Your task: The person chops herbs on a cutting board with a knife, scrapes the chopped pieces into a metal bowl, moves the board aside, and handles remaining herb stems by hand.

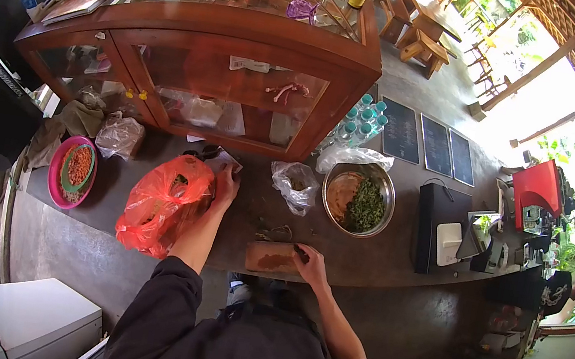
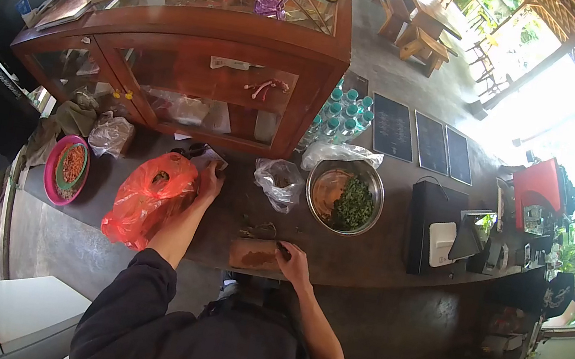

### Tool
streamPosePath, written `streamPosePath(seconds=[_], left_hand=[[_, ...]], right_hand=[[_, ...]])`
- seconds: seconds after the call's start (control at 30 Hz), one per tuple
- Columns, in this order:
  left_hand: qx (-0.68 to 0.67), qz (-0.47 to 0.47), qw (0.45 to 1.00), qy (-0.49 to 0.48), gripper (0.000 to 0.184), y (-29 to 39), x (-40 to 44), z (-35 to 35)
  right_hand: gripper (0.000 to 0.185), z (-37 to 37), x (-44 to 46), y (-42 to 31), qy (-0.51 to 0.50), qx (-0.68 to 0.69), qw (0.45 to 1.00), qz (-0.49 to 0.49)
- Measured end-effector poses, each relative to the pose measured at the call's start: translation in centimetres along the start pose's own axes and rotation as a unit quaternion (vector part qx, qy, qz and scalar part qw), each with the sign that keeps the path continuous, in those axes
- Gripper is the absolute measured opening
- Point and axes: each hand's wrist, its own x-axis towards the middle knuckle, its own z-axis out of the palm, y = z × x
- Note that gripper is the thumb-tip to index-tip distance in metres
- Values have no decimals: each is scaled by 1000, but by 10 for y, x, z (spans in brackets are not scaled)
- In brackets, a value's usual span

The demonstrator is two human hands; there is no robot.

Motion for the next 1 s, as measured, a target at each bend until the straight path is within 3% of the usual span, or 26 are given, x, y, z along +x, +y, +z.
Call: streamPosePath(seconds=[0.2,0.27,0.3,0.37,0.4,0.47,0.6,0.67,0.8,0.87,1.0], left_hand=[[-116,-10,987,-110,32,1,-22,-5],[-140,36,951,-274,34,23,-28,-24],[-140,36,950,-276,34,26,-32,-28],[-113,126,934,-315,39,31,-37,-34],[-113,127,933,-317,39,33,-39,-36],[-31,113,978,-175,43,38,-40,-36],[95,66,985,-126,49,29,-40,-19],[104,156,958,-217,49,30,-46,-19],[69,177,930,-316,46,41,-75,-19],[-20,207,918,-338,44,37,-92,-13],[-82,140,897,-411,46,63,-90,-32]], right_hand=[[33,-4,-7,-1,-7,7,1000,22],[32,-5,-8,3,-7,13,1000,24],[32,-4,-8,7,1,14,1000,19],[31,-1,-11,15,11,17,1000,17],[32,-1,-10,16,15,18,1000,14],[32,-2,-8,17,22,18,999,13],[33,-3,-8,15,17,20,998,50],[33,-4,-9,16,24,21,998,60],[31,-12,-21,21,60,7,998,25],[30,-19,-31,25,70,-3,997,24],[30,-34,-58,34,85,-34,995,41]])
